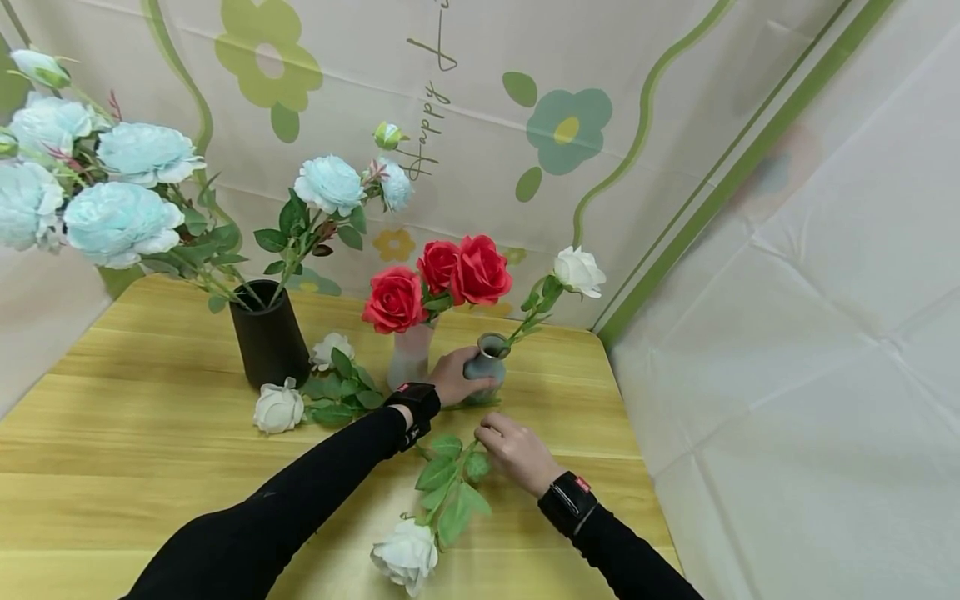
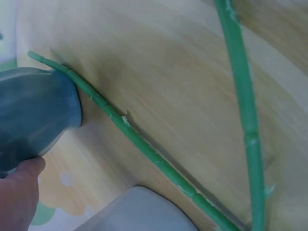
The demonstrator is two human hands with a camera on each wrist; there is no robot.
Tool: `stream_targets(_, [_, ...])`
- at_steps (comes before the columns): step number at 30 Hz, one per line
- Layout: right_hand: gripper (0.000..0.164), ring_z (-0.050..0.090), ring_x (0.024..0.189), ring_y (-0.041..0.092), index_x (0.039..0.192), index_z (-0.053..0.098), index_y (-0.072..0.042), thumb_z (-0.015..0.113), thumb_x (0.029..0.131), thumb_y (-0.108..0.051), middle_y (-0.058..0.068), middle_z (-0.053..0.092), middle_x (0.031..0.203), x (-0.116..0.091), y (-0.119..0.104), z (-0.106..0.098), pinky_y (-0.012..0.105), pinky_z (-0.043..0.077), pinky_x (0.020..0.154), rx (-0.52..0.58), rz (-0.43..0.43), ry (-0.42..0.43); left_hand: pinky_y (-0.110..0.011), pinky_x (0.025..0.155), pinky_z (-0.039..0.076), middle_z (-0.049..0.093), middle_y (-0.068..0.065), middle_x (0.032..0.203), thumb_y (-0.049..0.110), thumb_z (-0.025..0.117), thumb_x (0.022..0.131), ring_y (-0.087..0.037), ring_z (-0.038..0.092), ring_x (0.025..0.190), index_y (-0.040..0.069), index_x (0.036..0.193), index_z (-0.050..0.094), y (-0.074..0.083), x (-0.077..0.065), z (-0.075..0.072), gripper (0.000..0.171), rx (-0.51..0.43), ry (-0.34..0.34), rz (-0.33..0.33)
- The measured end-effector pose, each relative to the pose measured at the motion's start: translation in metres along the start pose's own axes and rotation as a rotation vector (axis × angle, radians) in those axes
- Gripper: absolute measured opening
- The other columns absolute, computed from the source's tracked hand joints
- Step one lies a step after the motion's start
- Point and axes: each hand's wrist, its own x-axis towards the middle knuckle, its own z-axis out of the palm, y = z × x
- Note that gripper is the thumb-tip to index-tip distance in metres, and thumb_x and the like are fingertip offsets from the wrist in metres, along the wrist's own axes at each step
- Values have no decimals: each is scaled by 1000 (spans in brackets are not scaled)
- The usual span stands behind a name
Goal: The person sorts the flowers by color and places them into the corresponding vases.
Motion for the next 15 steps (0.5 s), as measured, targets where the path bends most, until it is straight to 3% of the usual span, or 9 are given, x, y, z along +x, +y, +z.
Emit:
stream_targets(6, [24,64,87,22,100,71,1,50,104,-9,13,63,101,7,3,-9,27,56,76,54,23,97,-32,98,45,57,-3,132,36,77,87,-18,55,118,14,140,53,-4,2,0,62,5,2,9])
stream_targets(12, [29,64,91,27,110,71,1,47,106,-15,17,62,106,7,13,-18,31,56,77,106,51,211,-33,100,43,55,-5,135,35,76,88,-20,53,121,12,143,50,-6,3,2,65,7,-5,15])
stream_targets(13, [28,63,93,27,112,71,1,49,106,-15,18,61,107,7,14,-20,30,55,79,130,74,227,-33,100,43,55,-5,135,35,76,88,-20,53,121,12,143,50,-7,3,3,65,15,-1,21])
stream_targets(15, [24,63,97,25,116,69,1,53,104,-13,18,62,110,11,10,-30,27,54,82,304,247,214,-32,100,43,55,-6,135,35,76,88,-20,53,121,11,142,50,-9,4,4,65,26,10,32])
